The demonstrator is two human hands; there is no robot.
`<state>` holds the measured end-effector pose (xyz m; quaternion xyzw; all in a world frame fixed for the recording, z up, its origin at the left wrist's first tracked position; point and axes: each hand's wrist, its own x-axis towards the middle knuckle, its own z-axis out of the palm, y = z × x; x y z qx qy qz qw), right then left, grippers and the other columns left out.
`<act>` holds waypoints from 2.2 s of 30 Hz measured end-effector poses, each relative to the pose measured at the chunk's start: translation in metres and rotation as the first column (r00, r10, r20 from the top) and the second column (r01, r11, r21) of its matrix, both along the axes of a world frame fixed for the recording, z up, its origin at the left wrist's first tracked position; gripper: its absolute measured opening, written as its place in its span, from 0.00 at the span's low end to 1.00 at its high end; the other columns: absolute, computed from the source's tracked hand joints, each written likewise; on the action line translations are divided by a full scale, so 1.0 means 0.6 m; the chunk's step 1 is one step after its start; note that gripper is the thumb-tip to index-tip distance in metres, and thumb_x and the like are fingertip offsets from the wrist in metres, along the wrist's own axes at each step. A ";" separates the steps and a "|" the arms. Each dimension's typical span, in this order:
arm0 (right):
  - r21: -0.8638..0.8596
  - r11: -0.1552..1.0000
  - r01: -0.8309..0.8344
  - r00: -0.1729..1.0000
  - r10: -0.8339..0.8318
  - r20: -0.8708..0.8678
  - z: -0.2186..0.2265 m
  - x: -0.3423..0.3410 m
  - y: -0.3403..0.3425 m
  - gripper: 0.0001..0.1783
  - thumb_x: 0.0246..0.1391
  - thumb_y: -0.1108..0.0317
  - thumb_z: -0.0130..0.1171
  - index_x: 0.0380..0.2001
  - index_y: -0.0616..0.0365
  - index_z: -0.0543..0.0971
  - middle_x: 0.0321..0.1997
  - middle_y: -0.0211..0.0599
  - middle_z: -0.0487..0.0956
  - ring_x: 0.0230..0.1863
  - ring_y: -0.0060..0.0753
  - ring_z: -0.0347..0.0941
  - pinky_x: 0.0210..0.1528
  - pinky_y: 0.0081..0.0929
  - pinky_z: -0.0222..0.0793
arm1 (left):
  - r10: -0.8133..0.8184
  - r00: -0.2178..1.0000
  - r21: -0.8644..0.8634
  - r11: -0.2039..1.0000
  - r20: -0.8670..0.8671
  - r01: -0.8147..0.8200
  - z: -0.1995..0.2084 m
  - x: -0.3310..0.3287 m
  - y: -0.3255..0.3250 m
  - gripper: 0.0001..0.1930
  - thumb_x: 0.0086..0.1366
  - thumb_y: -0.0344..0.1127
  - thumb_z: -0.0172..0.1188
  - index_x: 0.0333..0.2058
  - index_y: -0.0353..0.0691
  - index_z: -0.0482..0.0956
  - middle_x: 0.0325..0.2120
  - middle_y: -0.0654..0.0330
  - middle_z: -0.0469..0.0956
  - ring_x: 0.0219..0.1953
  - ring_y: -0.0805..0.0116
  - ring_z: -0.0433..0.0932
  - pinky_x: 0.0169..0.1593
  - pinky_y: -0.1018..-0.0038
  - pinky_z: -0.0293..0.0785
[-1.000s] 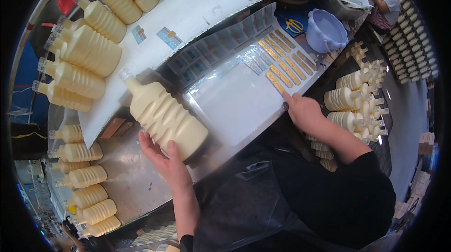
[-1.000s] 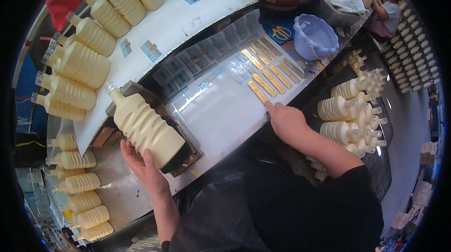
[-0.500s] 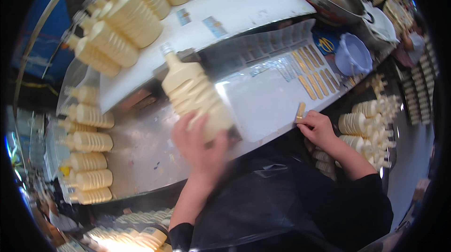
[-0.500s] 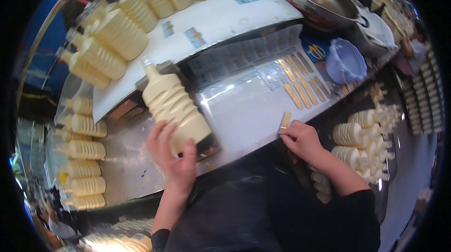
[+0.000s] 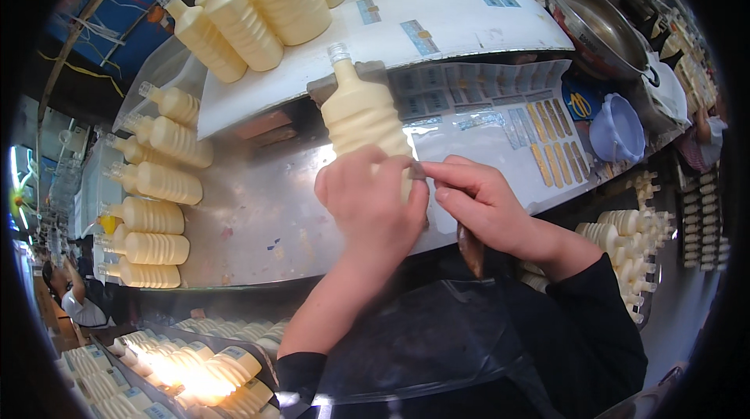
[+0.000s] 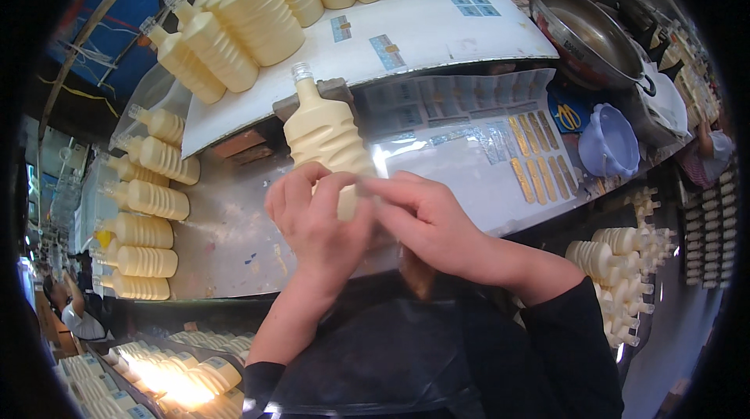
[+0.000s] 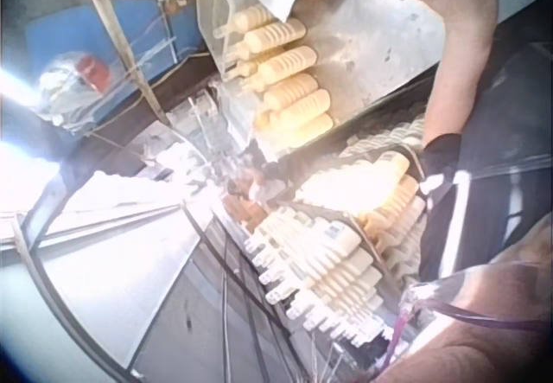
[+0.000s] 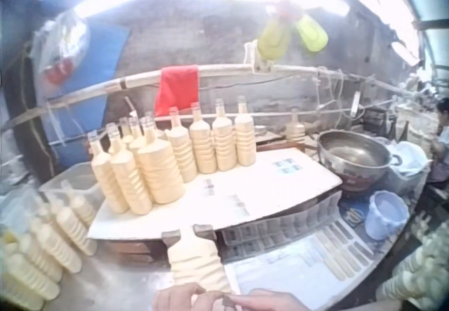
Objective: The person picks up a plastic bottle and applies a label to its side, smoothing it with a card. They repeat this process for multiple bottles, placing each labeled bottle on a nearby surface.
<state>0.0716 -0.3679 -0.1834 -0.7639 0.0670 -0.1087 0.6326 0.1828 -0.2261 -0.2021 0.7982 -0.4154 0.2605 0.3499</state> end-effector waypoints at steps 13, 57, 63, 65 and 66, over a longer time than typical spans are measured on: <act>0.428 0.902 -0.045 0.983 0.116 -0.143 -0.037 0.133 -0.056 0.09 0.65 0.70 0.62 0.44 0.63 0.83 0.48 0.26 0.78 0.38 0.11 0.71 0.43 0.15 0.68 | -0.350 0.613 -0.513 0.852 -0.708 -0.107 -0.016 0.093 0.014 0.04 0.67 0.27 0.65 0.39 0.35 0.81 0.40 0.65 0.75 0.44 0.74 0.73 0.54 0.75 0.68; 0.175 0.971 0.164 0.984 -0.149 -0.099 -0.091 0.228 -0.076 0.06 0.63 0.71 0.63 0.39 0.59 0.76 0.36 0.23 0.77 0.31 0.05 0.67 0.33 0.09 0.64 | -0.332 0.416 -0.495 0.780 -0.847 -0.384 -0.058 0.138 -0.027 0.10 0.68 0.27 0.67 0.40 0.34 0.74 0.47 0.61 0.71 0.43 0.78 0.72 0.49 0.78 0.73; 0.449 0.885 0.120 0.987 -0.056 -0.153 -0.099 0.232 -0.103 0.12 0.68 0.66 0.57 0.51 0.59 0.76 0.39 0.24 0.77 0.34 0.08 0.67 0.36 0.10 0.64 | -0.346 0.423 -0.510 0.773 -0.837 -0.378 -0.048 0.139 -0.037 0.17 0.69 0.29 0.64 0.55 0.34 0.73 0.48 0.58 0.73 0.48 0.74 0.73 0.54 0.77 0.71; 0.426 0.902 0.065 0.986 0.007 -0.167 -0.089 0.232 -0.098 0.15 0.70 0.63 0.58 0.54 0.59 0.75 0.40 0.24 0.77 0.37 0.10 0.69 0.40 0.13 0.67 | -0.410 0.373 -0.538 0.761 -0.832 -0.363 -0.052 0.144 -0.033 0.18 0.71 0.30 0.62 0.56 0.34 0.72 0.49 0.58 0.74 0.50 0.73 0.73 0.56 0.76 0.71; 0.420 0.906 0.057 0.989 0.006 -0.147 -0.093 0.233 -0.094 0.16 0.70 0.63 0.58 0.54 0.60 0.74 0.40 0.24 0.77 0.38 0.10 0.70 0.40 0.14 0.68 | -0.456 0.327 -0.555 0.754 -0.828 -0.353 -0.051 0.148 -0.029 0.18 0.71 0.31 0.62 0.57 0.34 0.72 0.49 0.58 0.74 0.50 0.73 0.73 0.57 0.76 0.71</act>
